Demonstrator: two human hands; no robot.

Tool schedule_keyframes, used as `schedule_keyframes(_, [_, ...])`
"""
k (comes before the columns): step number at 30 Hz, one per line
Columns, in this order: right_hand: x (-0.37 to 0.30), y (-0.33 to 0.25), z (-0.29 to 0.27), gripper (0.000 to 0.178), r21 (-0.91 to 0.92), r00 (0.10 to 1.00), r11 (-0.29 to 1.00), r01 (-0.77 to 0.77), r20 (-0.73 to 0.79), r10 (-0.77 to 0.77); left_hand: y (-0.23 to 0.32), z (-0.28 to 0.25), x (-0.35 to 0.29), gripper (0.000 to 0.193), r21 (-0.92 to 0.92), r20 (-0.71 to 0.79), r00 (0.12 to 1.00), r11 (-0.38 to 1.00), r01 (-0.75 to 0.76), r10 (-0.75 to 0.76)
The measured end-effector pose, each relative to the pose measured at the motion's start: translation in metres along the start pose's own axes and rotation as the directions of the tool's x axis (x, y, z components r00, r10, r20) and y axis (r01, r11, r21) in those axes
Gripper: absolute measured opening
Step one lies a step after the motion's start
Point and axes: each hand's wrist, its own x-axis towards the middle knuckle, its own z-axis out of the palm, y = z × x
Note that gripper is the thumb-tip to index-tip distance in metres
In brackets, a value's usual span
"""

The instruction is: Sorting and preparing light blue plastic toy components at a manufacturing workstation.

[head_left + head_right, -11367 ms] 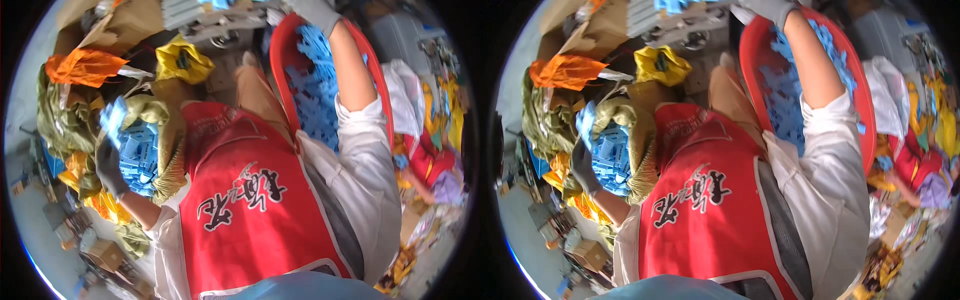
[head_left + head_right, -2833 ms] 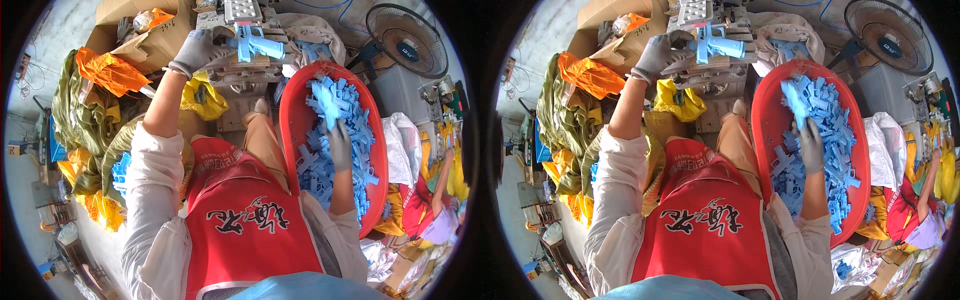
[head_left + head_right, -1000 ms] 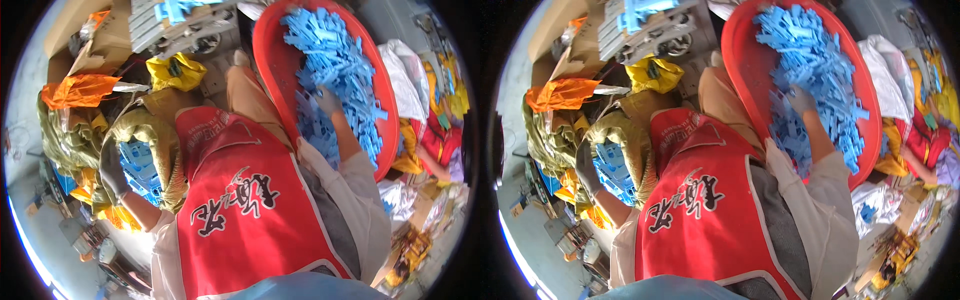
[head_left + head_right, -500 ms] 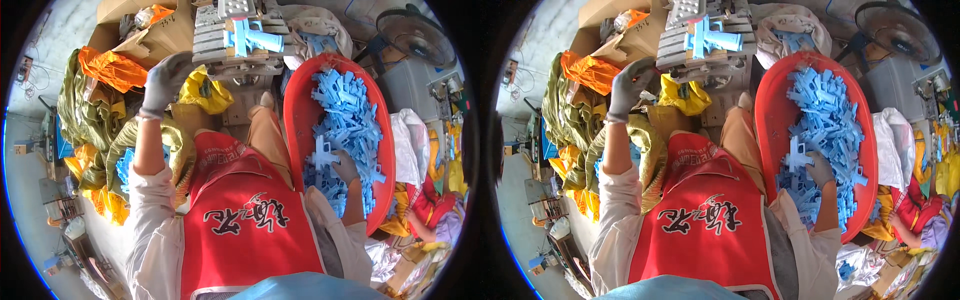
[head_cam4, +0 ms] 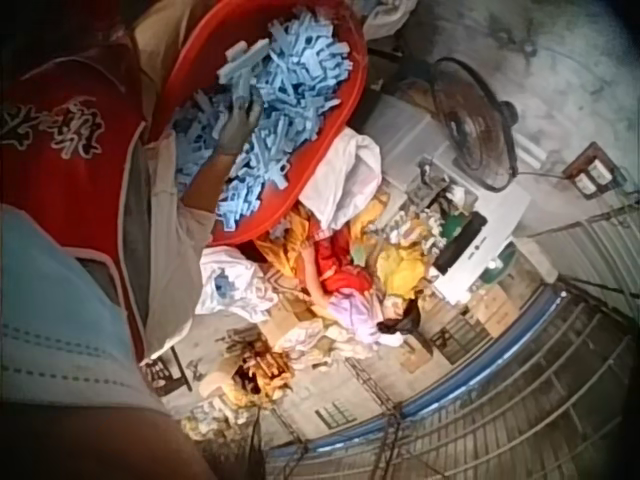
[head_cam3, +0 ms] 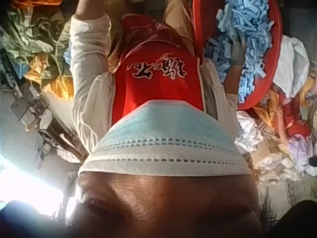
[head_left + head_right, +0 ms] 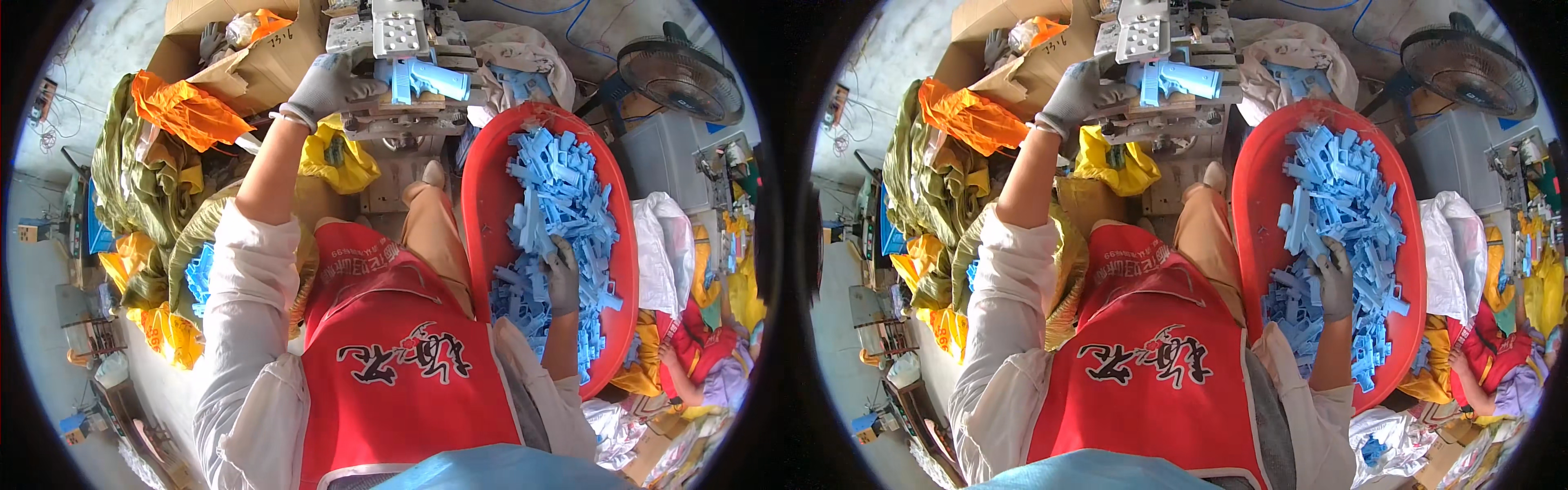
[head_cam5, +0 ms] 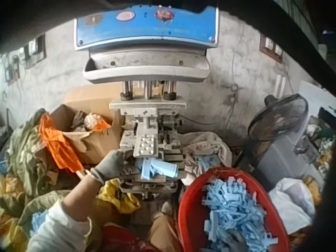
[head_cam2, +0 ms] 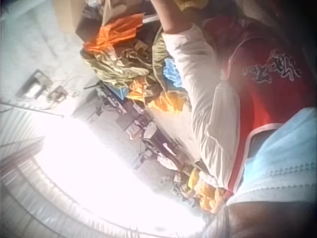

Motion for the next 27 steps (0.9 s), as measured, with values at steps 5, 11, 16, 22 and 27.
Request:
schedule_keyframes(5, [0.033,-0.038,0.047,0.029,-0.711,0.729,0.379,0.592,0.273,-0.628,0.001,-0.007,-0.007,0.042,-0.119,-0.141,0.990,0.993,-0.023,0.006])
schedule_keyframes(11, [0.083,-0.108,0.129,0.029,0.238,0.885,0.897,0.372,0.201,-0.420,0.007,-0.025,-0.050,0.043,-0.095,-0.187,0.979,0.993,0.069,-0.086])
schedule_keyframes(16, [0.133,-0.149,0.199,0.035,0.070,0.737,0.901,0.428,0.550,-0.393,-0.015,-0.046,-0.153,0.043,-0.264,-0.254,0.899,0.920,0.289,-0.356])
schedule_keyframes(22, [0.153,-0.168,0.231,0.036,-0.370,0.697,0.703,0.607,0.673,-0.248,-0.027,-0.072,-0.275,0.043,-0.306,-0.302,0.690,0.752,0.584,-0.658])
schedule_keyframes(27, [0.160,-0.157,0.208,0.041,0.019,0.213,0.322,0.946,0.714,-0.667,-0.036,-0.078,-0.366,0.039,-0.280,-0.370,0.586,0.688,0.669,-0.721])
